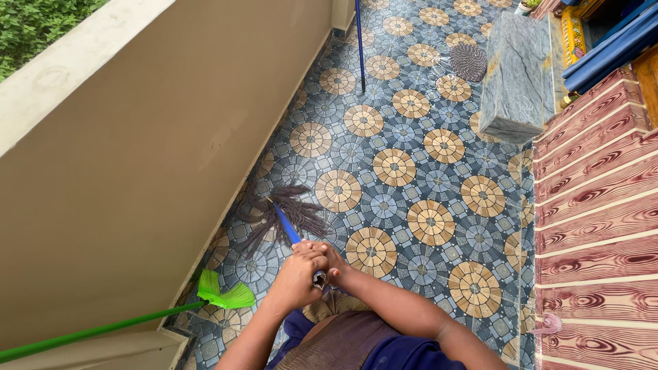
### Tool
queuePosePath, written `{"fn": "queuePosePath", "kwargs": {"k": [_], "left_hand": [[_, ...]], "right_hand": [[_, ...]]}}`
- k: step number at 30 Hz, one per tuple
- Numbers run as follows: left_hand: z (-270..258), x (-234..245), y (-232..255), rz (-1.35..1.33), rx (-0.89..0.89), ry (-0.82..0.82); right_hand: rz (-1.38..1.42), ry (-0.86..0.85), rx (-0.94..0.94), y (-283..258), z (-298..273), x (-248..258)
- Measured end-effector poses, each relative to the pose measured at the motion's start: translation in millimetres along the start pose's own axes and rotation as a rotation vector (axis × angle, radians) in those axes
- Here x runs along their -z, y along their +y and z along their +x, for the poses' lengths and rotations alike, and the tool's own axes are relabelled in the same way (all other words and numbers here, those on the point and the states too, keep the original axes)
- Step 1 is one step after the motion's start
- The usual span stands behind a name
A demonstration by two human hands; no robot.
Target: The person mops the tiled balcony floor using a string mop, moving back and forth across the entire surface area.
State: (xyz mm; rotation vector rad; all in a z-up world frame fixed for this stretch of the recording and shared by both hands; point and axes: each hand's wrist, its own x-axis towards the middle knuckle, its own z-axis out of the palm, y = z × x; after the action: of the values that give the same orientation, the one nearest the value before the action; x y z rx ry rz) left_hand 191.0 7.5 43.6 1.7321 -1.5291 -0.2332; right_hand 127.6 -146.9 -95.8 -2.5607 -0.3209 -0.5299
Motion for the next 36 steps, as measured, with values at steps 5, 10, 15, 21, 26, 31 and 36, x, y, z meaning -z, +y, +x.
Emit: {"fn": "queuePosePath", "kwargs": {"k": [5, 10, 15, 21, 26, 31, 36], "left_hand": [[9.4, -18.5, -24.7, -0.134, -0.074, 0.043], [47.3, -41.9, -45.8, -0.233, -0.009, -0.101], [80.5, -96.7, -69.4, -0.462, -0.158, -0.123], [133.7, -168.7, -99.3, -0.679, -0.137, -0.34], [212.6, -228.2, -113.4, -0.804, -0.083, -0.46], [311.5, -289.7, -97.3, -0.722, 0.009, -0.527], [365.3, -344.0, -85.9, -0.797, -0.147, -0.533]], "right_hand": [[0.331, -0.006, -0.444, 14.0, -3.3, 16.3], [0.153, 0.027, -0.605, 38.8, -10.7, 45.7], [0.02, 0.07, -0.878, 91.2, -55.4, 48.4], [-0.311, -0.012, -0.913, 150.8, -112.3, 64.3], [-0.292, 0.036, -1.28, 204.9, -142.1, 99.6], [-0.244, 0.285, -1.305, 271.4, -185.0, 157.5], [-0.28, 0.508, -1.128, 326.5, -218.9, 196.6]]}}
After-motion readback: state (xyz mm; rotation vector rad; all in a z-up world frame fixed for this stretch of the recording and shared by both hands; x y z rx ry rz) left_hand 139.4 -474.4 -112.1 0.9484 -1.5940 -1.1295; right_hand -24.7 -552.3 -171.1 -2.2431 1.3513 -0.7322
